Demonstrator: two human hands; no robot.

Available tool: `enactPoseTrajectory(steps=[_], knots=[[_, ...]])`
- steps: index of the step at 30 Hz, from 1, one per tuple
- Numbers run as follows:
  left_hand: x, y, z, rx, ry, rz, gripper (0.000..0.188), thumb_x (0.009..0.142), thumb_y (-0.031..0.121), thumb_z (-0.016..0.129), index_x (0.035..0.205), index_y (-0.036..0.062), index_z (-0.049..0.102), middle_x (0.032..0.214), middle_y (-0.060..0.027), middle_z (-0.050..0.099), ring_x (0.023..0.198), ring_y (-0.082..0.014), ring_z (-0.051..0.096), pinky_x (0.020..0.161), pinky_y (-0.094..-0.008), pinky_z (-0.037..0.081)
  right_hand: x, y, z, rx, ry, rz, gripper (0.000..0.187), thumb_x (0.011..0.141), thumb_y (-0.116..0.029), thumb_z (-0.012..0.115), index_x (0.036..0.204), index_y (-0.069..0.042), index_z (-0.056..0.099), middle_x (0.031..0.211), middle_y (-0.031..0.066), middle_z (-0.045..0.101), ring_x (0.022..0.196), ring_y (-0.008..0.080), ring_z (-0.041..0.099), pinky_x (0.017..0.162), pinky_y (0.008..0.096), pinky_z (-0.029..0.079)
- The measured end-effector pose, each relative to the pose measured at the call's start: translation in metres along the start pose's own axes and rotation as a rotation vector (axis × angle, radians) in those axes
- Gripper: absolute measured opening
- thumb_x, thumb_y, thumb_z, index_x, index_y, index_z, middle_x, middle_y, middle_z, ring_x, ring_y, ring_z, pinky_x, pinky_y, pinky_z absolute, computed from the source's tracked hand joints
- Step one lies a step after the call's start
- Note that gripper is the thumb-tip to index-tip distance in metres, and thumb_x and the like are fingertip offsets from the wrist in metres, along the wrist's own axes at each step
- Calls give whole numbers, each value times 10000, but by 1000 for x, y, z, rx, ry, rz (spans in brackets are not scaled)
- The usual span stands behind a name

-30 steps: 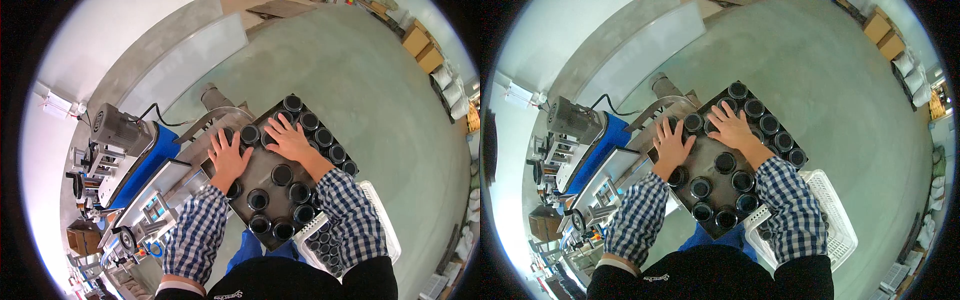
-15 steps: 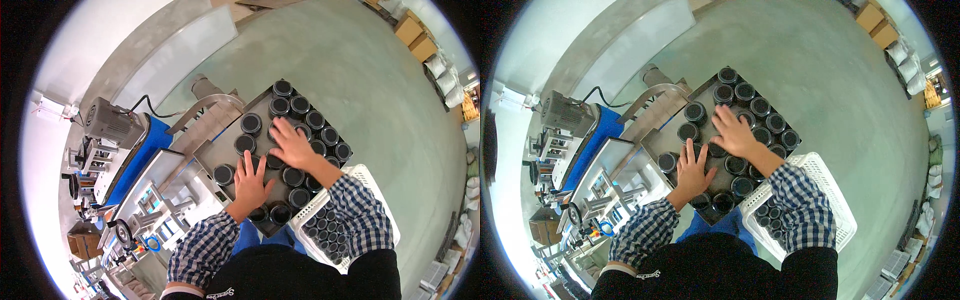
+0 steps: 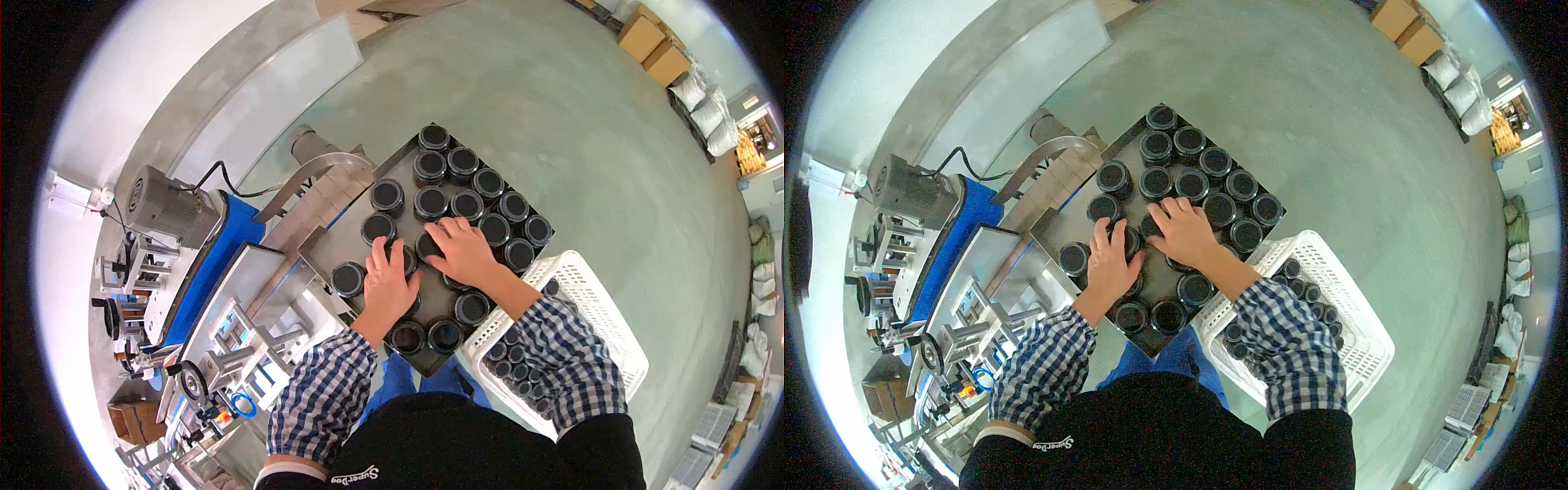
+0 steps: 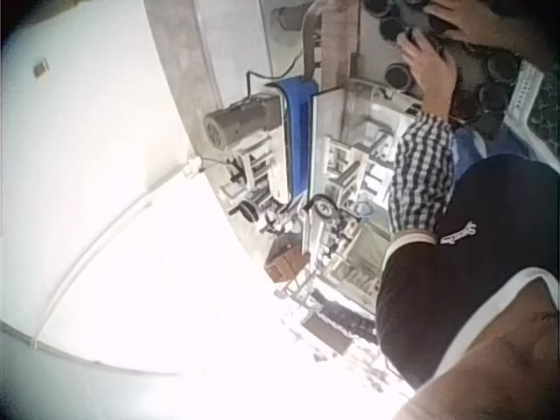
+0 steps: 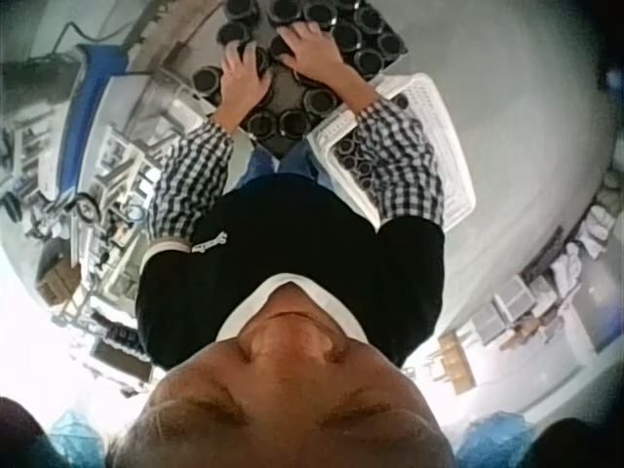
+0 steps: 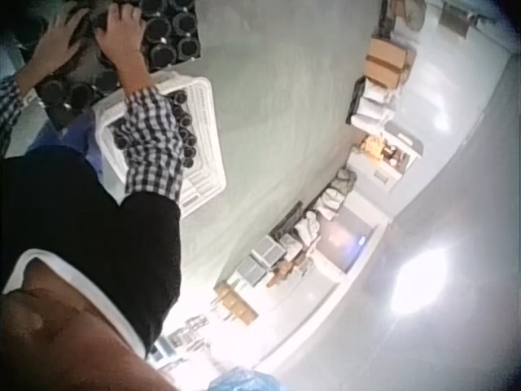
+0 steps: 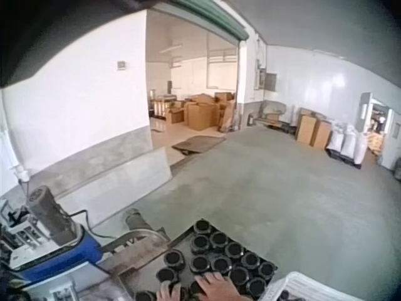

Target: Placing black jars onto a labeling machine and organizing them.

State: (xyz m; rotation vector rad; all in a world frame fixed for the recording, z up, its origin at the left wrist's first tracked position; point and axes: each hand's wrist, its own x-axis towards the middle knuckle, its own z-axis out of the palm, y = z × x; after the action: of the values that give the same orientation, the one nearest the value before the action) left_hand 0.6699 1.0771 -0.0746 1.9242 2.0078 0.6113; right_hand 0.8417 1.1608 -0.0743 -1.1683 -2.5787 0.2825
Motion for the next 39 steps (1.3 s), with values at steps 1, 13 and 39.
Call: enactPoseTrajectory(steps=[1,13,39], knots=[[-1,0,3,1,-3,2,670,768,215,728,1340,73,408,1344,-225,334,1105,-443,461,887,-495,461,4,-1,4,-9,5,16,531,758,-329,727,1202,-93,556,1133,92,529,1091,280,497,808,461,484],[-16,15,11,-88,-74,58,689,730,240,744,1312,76,414,1163,-190,453,1073,-390,513,857,-495,480,16,27,9,-86,250,174,407,796,-287,702,1143,-122,570,1123,78,509,1049,296,497,768,455,484],[-43,12,3,127,-250,322,759,845,525,594,1404,54,385,1267,-142,488,1197,-319,434,1017,-561,293,-68,13,-13,-14,188,277,349,785,-221,713,1096,-121,590,1220,73,498,1157,296,479,890,474,446]])
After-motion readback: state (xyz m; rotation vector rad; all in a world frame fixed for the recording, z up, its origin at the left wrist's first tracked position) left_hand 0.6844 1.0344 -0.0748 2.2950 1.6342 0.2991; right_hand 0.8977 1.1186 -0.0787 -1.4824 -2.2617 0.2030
